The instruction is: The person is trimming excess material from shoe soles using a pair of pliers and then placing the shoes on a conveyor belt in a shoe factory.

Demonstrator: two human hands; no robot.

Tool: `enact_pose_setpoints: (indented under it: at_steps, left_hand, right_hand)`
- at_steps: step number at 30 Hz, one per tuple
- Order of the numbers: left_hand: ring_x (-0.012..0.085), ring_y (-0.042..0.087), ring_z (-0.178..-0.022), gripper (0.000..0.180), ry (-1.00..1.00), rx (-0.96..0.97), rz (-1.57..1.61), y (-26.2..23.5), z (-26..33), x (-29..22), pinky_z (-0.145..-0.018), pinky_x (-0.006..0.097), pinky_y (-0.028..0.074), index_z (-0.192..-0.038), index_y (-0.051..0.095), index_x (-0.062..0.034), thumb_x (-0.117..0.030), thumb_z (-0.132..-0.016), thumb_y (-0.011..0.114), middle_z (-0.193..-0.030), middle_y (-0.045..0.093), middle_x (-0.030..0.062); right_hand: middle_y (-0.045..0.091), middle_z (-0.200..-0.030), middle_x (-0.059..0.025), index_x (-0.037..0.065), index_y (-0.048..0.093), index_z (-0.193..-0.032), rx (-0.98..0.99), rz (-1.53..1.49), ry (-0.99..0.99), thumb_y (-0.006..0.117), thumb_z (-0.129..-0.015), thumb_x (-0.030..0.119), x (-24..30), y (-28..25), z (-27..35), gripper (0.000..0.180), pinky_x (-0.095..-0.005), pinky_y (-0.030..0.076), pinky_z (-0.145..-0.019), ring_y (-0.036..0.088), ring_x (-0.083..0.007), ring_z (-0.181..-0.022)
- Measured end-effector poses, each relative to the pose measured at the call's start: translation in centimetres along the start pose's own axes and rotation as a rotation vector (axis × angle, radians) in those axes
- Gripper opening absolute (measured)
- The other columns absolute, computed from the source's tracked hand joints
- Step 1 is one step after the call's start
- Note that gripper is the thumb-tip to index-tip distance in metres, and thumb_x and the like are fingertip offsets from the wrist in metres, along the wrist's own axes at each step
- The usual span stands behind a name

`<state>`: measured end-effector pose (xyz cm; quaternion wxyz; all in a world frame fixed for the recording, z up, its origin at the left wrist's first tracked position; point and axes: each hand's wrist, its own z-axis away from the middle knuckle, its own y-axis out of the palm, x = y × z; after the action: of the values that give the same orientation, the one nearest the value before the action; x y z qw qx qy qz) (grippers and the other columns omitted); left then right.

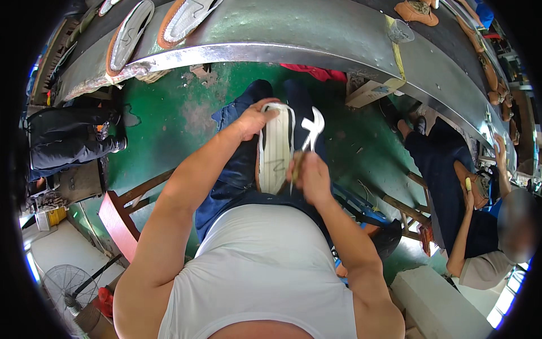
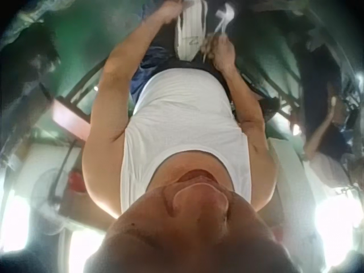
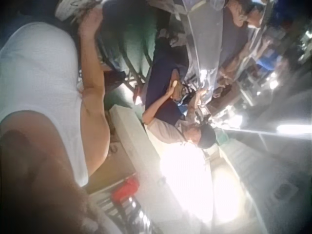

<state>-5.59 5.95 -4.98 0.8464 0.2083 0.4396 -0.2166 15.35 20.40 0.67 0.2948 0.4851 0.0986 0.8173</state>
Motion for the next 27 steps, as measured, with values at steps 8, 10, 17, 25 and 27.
enact_pose_setpoints:
  at_steps: [8,10,17,25,27]
  left_hand:
    - [0.0258,0.071,-0.093,0.036,0.021,-0.243,-0.515,2.1,5.7,1.8,-0.083,0.038,0.055,-0.111,0.068,0.005,-0.026,-0.092,0.066,-0.099,0.073,0.0182]
    - [0.0274,0.07,-0.098,0.032,-0.02,-0.203,-0.314,1.8,7.1,4.0,-0.085,0.038,0.055,-0.117,0.066,0.0034,-0.011,-0.09,0.06,-0.104,0.072,0.0164]
    - [0.0209,0.055,-0.125,0.086,-0.301,0.279,0.245,2.4,11.8,-1.8,-0.108,0.033,0.041,-0.157,0.026,-0.0118,0.012,-0.077,0.048,-0.139,0.053,0.0098]
    - [0.0221,0.024,-0.148,0.099,0.083,0.122,-0.222,3.7,13.7,4.7,-0.12,0.03,0.016,-0.158,-0.002,0.0002,0.01,-0.076,0.053,-0.161,0.025,0.0155]
    - [0.0219,0.022,-0.149,0.098,0.122,0.142,-0.129,4.2,13.8,5.6,-0.12,0.03,0.015,-0.158,-0.002,0.0006,0.009,-0.077,0.053,-0.161,0.024,0.0157]
  right_hand:
    - [0.066,-0.084,-0.0127,-0.003,0.055,-0.115,0.024,0.863,0.012,0.059,-0.096,0.026,5.0,-3.4,4.3,0.035,-0.0334,0.052,-0.07,0.067,-0.0223,-0.076]
    - [0.067,-0.091,-0.0228,-0.002,0.054,-0.118,0.166,1.204,-0.047,0.058,-0.095,0.023,5.7,-2.0,4.8,0.034,-0.042,0.052,-0.078,0.067,-0.0379,-0.085]
    - [0.066,-0.104,-0.0296,-0.001,0.052,-0.125,0.135,1.448,0.038,0.058,-0.095,0.02,6.1,-1.9,4.0,0.037,-0.05,0.048,-0.088,0.063,-0.0471,-0.099]
    - [0.063,-0.111,-0.022,-0.004,0.05,-0.134,0.468,1.706,-0.372,0.061,-0.088,0.009,8.8,-0.3,3.3,0.049,-0.0447,0.052,-0.086,0.06,-0.0375,-0.11]
    - [0.064,-0.108,-0.0232,-0.006,0.052,-0.13,0.472,1.863,-0.306,0.061,-0.088,0.008,9.9,1.8,3.0,0.045,-0.0457,0.052,-0.084,0.062,-0.0379,-0.104]
